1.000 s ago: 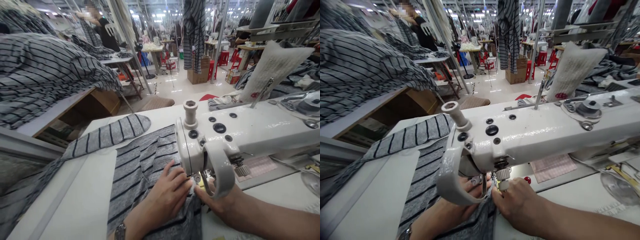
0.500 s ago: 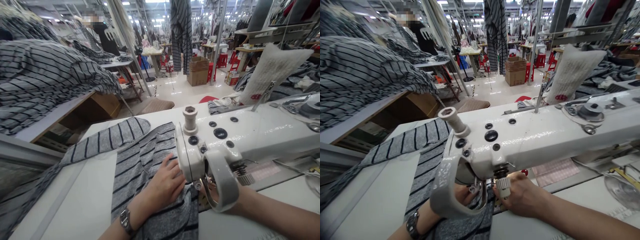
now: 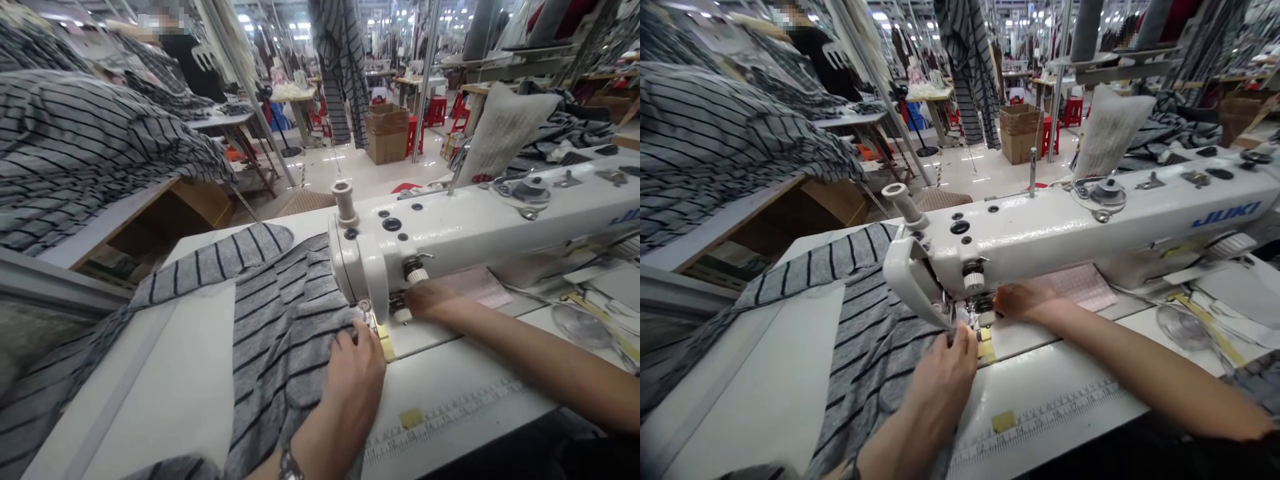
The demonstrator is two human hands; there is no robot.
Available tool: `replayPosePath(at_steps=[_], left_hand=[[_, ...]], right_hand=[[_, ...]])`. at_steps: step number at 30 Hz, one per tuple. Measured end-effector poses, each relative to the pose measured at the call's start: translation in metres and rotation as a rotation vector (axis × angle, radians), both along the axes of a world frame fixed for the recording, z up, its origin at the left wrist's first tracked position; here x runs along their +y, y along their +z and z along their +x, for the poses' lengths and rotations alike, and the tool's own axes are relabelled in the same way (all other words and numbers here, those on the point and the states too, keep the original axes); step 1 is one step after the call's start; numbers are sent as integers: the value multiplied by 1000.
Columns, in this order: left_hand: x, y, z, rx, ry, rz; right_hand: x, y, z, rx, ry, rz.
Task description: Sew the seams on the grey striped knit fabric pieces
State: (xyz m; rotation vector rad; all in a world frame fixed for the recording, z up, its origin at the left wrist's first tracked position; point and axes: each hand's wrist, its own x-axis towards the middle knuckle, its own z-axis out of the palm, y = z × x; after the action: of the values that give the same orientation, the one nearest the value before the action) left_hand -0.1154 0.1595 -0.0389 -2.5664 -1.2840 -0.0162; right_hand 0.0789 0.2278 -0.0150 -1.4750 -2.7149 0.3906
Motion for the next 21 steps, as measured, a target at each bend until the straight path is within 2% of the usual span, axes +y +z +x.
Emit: replayPosePath(at_steps=[3,7,9,12,16,21], left_hand=[[22,0,-18,-63,-129,-55],[47,-7,-40,-184,-252,-61],[50,-15,-44,-239,-270,2],[49,-24,-46,-274,-264,72],[50,-24,-46,-295,-241,50],[54,-23,-42,-230,-224,-17]], right_hand=[[-31,0,-8,-115,35,20],[-62,-7,-17,-280,4,159],[-63,-9,-18,-304,-24,187],[-56,-8,-16,-318,-47,145],[-49,-4,-12,-305,-57,63],[-46,-7,-7,-137,-276,71]])
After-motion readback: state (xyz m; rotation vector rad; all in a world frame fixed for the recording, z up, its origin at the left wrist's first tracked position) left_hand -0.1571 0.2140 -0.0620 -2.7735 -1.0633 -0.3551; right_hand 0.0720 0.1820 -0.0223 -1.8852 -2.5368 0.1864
